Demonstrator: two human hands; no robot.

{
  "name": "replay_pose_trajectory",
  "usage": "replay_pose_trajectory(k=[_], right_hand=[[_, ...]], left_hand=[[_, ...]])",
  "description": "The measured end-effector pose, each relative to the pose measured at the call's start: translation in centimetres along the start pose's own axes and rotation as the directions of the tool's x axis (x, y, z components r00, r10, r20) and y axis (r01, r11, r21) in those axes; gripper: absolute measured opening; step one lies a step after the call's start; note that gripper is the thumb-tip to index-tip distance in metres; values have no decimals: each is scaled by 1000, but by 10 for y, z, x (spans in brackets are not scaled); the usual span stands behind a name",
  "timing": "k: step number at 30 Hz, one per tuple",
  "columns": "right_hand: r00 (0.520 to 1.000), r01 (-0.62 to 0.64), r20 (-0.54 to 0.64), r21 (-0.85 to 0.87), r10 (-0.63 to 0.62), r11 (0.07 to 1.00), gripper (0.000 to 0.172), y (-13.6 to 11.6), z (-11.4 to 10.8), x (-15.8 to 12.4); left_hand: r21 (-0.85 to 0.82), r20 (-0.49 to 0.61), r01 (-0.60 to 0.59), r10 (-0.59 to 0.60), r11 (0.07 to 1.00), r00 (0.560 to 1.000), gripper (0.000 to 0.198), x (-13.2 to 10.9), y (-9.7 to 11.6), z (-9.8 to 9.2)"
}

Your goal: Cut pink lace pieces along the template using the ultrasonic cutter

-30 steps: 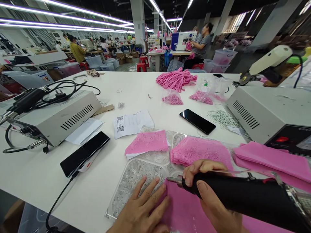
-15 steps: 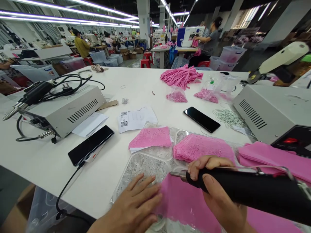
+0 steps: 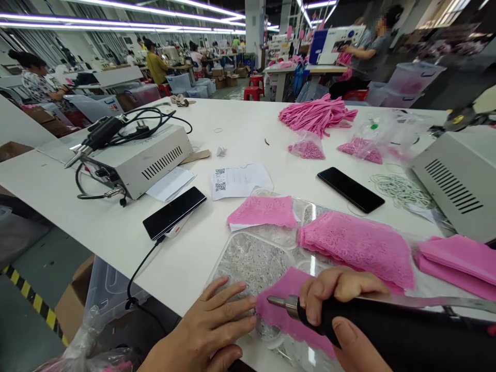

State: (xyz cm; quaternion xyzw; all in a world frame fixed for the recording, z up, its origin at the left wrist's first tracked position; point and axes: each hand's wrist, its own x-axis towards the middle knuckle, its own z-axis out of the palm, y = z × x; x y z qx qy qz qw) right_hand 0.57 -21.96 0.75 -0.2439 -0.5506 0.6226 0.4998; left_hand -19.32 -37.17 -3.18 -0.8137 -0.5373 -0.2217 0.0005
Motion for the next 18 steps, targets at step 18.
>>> replay_pose_trajectory(k=[18], right_hand=[[983, 7, 184, -70, 6, 997, 12, 2, 12, -5]], left_hand=[[28, -55, -58, 60, 998, 997, 26, 4, -4, 4]])
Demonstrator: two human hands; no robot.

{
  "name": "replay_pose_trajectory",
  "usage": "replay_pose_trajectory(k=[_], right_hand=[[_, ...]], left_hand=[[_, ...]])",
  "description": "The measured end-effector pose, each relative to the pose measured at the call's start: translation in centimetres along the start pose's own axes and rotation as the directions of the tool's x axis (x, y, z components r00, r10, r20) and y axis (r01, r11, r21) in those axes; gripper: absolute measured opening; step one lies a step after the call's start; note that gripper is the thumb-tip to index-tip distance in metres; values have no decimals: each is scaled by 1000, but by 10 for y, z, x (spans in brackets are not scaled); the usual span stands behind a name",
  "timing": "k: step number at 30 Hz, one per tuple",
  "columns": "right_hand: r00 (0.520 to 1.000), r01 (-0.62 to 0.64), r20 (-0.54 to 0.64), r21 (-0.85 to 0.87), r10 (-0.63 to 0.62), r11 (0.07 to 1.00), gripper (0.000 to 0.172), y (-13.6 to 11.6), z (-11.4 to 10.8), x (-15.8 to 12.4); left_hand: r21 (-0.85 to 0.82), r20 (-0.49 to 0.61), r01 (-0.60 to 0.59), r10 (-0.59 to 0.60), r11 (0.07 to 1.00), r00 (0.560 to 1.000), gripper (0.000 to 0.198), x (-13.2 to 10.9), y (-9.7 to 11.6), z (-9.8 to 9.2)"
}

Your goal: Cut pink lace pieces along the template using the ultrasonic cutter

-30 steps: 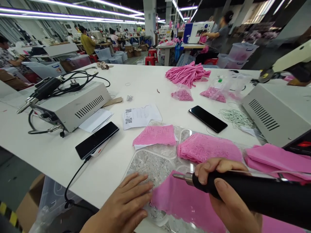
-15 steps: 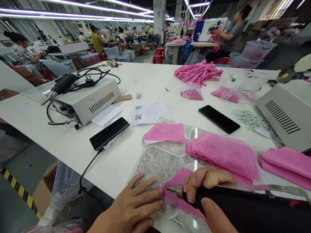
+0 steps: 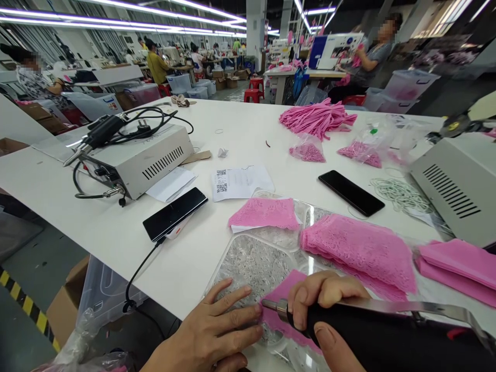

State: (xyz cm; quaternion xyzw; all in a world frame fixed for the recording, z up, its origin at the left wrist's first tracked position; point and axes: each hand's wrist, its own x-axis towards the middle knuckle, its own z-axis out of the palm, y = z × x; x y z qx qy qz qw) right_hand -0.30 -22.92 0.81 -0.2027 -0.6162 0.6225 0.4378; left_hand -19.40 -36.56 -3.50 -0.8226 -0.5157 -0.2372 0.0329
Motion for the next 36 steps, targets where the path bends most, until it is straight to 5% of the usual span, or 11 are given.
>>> replay_pose_trajectory(k=[18, 28, 36], right_hand=[[992, 38, 116, 74, -47, 997, 10, 8, -3, 1], [984, 47, -174, 106, -28, 993, 16, -8, -21, 18], [988, 68, -145, 63, -59, 996, 15, -7, -20, 16]], left_hand=[[-43, -43, -39, 37, 998, 998, 26, -3, -5, 10], [-12, -140, -55, 53, 998, 989, 33, -2, -8, 24], [-1, -168, -26, 26, 1000, 986, 35, 14, -8, 32]])
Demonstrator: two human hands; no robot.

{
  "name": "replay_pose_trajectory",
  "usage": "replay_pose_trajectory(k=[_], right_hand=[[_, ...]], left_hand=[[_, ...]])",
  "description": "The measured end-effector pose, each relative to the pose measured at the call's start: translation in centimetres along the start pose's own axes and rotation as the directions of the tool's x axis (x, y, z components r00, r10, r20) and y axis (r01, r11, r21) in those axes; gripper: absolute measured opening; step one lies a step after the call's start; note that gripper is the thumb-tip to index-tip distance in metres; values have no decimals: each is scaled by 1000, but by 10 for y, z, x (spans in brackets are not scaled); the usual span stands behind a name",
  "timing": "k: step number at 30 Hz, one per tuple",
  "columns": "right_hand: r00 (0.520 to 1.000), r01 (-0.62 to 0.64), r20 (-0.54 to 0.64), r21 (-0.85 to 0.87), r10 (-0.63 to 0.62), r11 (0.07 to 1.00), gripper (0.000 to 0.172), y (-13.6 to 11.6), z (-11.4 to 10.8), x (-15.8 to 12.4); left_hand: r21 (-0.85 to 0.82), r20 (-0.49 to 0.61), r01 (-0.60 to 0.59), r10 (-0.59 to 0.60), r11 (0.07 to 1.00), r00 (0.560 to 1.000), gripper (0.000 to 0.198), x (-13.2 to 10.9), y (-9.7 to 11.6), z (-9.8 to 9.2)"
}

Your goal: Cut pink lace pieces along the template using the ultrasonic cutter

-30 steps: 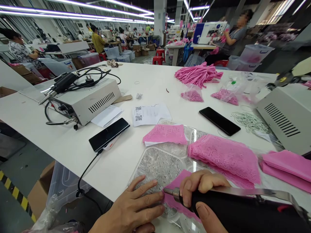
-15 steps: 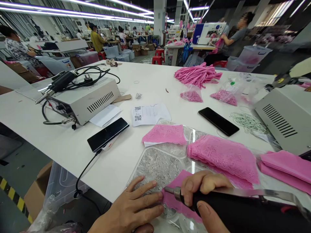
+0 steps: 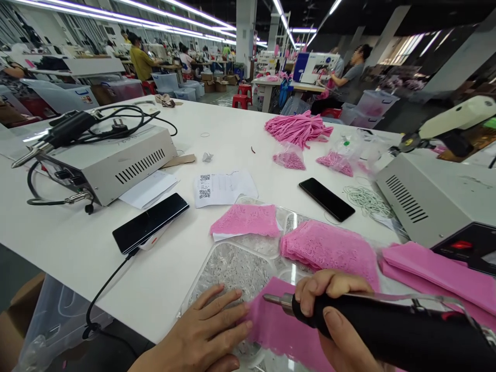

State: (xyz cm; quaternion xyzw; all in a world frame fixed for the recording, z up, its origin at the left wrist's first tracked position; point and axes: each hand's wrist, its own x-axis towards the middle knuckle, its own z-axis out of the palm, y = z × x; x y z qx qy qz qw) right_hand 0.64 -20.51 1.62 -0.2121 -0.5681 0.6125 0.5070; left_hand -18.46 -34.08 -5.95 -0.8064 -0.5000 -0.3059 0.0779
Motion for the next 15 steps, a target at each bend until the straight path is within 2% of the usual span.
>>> replay_pose_trajectory(k=[6, 10, 15], right_hand=[[988, 91, -119, -87, -101, 992, 14, 4, -10, 9], [988, 84, -123, -67, -92, 994, 12, 5, -12, 8], [990, 81, -111, -24, -83, 996, 10, 7, -9, 6]], left_hand=[[-11, 86, -26, 27, 1000, 996, 32, 20, -2, -13], [-11, 137, -31, 33, 999, 990, 34, 33, -2, -16], [-14, 152, -28, 30, 1000, 988, 35, 32, -3, -12]])
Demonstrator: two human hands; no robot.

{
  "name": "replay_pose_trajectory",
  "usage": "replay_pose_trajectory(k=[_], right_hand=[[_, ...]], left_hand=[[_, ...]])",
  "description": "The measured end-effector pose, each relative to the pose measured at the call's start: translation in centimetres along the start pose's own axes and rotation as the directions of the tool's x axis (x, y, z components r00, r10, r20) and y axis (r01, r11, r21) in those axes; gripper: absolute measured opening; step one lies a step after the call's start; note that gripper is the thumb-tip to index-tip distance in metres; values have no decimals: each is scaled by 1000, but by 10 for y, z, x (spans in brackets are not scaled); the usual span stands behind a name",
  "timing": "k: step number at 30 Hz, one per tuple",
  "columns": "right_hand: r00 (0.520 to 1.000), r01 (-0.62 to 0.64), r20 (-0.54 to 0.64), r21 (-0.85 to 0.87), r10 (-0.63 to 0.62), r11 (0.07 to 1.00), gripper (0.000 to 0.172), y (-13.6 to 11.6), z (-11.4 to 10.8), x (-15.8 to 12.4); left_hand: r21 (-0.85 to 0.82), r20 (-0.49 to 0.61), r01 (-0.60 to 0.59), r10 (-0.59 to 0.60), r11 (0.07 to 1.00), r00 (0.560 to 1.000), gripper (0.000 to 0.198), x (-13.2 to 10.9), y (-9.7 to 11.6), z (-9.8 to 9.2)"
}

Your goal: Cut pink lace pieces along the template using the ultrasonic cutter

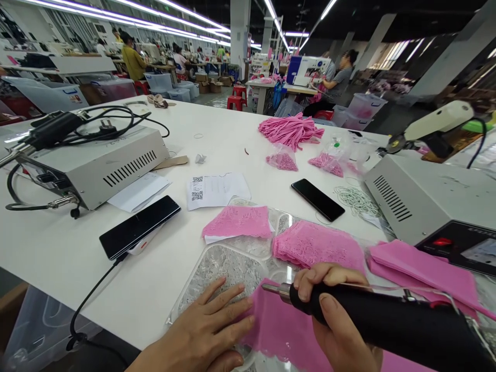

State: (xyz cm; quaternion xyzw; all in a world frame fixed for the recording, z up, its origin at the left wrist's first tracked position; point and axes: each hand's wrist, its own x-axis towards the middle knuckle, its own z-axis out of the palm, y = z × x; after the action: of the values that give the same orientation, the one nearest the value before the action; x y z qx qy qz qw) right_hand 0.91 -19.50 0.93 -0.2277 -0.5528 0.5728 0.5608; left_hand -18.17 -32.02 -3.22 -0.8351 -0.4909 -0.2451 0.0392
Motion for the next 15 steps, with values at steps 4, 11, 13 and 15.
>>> replay_pose_trajectory(k=[4, 11, 13, 15], right_hand=[[1000, -9, 5, 17, 8, 1000, 9, 1, 1, 0], [1000, -28, -4, 26, 28, 999, 9, 0, 3, 0], [999, -33, 4, 25, 33, 999, 9, -1, 3, 0], [999, -33, 4, 21, 33, 999, 9, 0, 3, 0]], left_hand=[[-6, 4, -10, 11, 1000, 1000, 36, -5, -1, 2], [-26, 5, -5, 5, 1000, 1000, 39, -5, -1, 2], [-32, 4, 0, 0, 999, 1000, 38, -5, -1, 1], [-32, 7, 1, -1, 999, 1000, 38, -4, -1, 0]])
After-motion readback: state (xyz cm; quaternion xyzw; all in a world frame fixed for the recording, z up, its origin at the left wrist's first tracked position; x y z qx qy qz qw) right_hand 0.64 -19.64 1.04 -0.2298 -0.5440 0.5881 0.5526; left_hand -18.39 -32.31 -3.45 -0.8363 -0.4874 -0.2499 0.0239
